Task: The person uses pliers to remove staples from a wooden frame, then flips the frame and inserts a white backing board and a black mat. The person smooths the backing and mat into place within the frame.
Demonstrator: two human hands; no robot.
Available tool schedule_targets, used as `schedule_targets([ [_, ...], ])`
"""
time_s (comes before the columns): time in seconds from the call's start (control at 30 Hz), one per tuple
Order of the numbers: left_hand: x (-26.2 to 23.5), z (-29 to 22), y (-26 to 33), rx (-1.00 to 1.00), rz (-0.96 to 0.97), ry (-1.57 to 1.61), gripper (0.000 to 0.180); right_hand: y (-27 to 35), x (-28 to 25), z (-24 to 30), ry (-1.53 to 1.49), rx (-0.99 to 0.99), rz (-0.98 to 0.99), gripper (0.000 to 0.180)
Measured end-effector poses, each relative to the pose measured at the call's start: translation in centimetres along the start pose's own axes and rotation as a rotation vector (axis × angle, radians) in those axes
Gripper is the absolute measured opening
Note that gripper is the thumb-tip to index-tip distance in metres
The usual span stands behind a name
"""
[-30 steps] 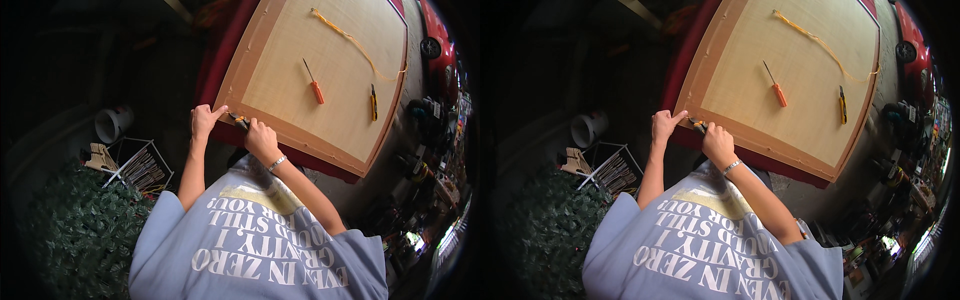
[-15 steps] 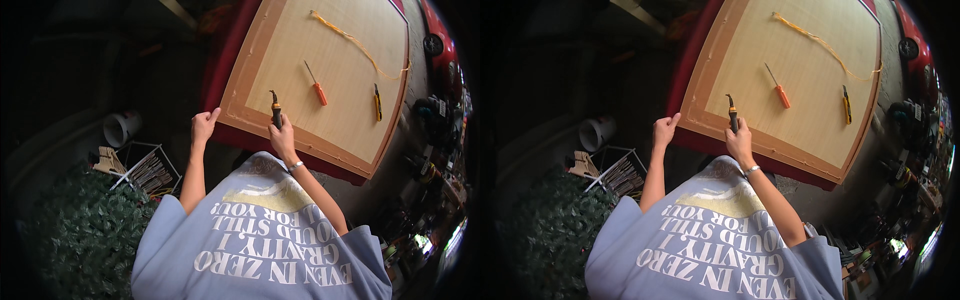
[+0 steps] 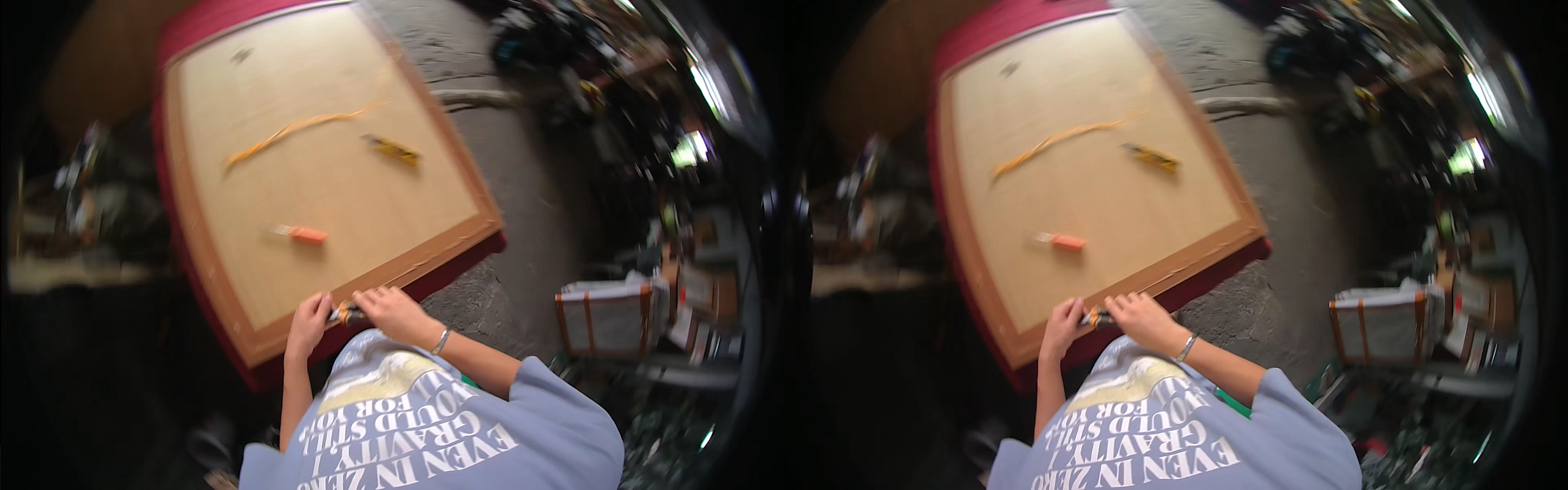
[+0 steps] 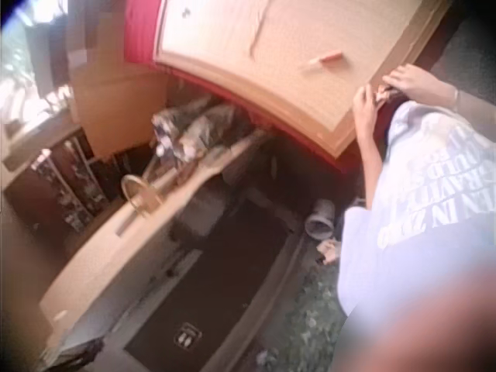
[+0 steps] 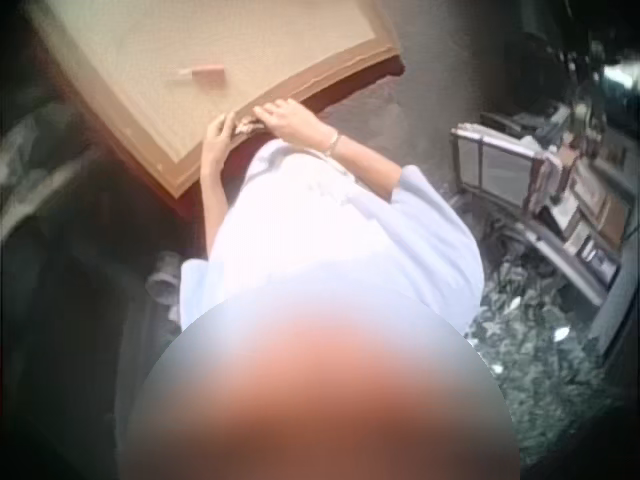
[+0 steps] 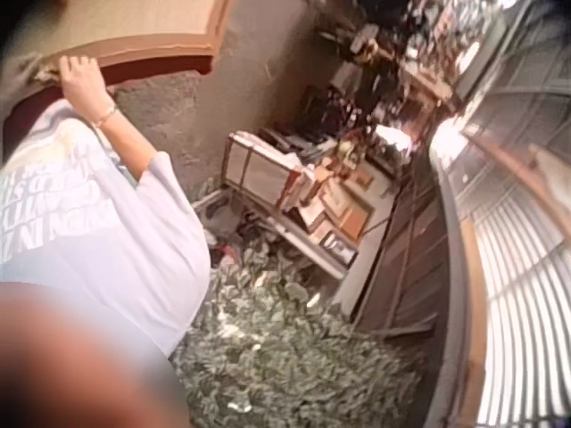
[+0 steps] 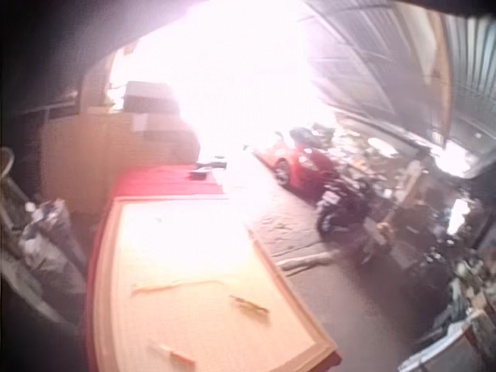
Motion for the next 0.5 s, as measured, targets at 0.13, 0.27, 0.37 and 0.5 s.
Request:
schedule_targets([
  [0.13, 8.6, -1.0, -0.4, 0.023, 0.186, -0.333, 0.042, 7.6, -1.0, -4.1, 0.131, 0.053, -0.167, 0.049],
  [0.27, 18.1, -1.7, -2.3, 0.054, 0.252, -0.662, 0.054, 15.3, -2.3, -10.4, 0.109, 0.109, -0.364, 0.048],
  [0.37, 25.9, -1.2, -3.9, -0.05, 0.343, -0.771, 0.058, 21.1, -2.9, -16.0, 0.134, 0.224, -0.328, 0.052],
  [0.5, 36.1, -2.7, -4.9, 0.086, 0.339, -0.87, 0.057, 28.9, -3.9, -22.3, 0.135, 0.329, -0.353, 0.05],
])
Point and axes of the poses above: each hand's wrist, its own y-axis away from the middle knuckle, its own x-axis out of the palm, z = x × y, the point moved 10 cm from there along -y, towards the middle knuckle, and after that the axes turned 9 degrees about -y, right-handed, at the moved point
